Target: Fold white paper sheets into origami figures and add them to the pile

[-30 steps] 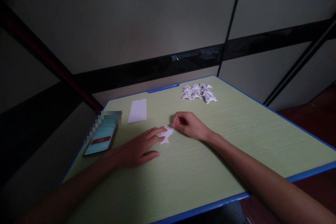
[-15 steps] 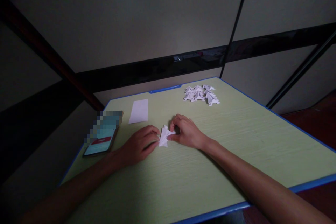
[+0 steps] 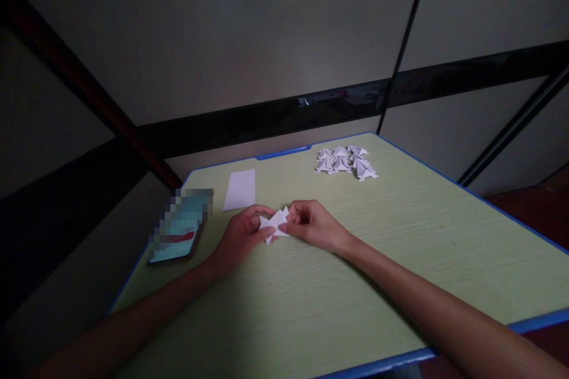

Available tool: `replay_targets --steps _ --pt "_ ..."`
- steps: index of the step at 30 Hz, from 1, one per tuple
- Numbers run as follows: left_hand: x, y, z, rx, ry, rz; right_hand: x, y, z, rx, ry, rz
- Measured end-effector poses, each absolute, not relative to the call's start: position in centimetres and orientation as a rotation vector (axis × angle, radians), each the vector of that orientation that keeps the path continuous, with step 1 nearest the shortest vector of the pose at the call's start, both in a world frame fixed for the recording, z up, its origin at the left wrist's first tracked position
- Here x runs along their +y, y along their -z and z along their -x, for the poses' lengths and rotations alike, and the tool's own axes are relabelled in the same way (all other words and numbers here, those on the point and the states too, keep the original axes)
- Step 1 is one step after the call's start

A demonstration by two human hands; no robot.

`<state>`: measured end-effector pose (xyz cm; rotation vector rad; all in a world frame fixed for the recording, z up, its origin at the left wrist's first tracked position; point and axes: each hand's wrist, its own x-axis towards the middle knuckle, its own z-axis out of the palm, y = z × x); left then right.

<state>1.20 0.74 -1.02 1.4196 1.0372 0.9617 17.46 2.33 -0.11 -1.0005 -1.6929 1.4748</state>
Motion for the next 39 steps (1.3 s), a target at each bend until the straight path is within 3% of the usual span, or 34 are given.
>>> replay_targets --steps 39 --pt "1.3 0.7 -0.7 1.089 -1.005 -1.479 1.4 0.4 -16.7 -1.511 -1.576 0.886"
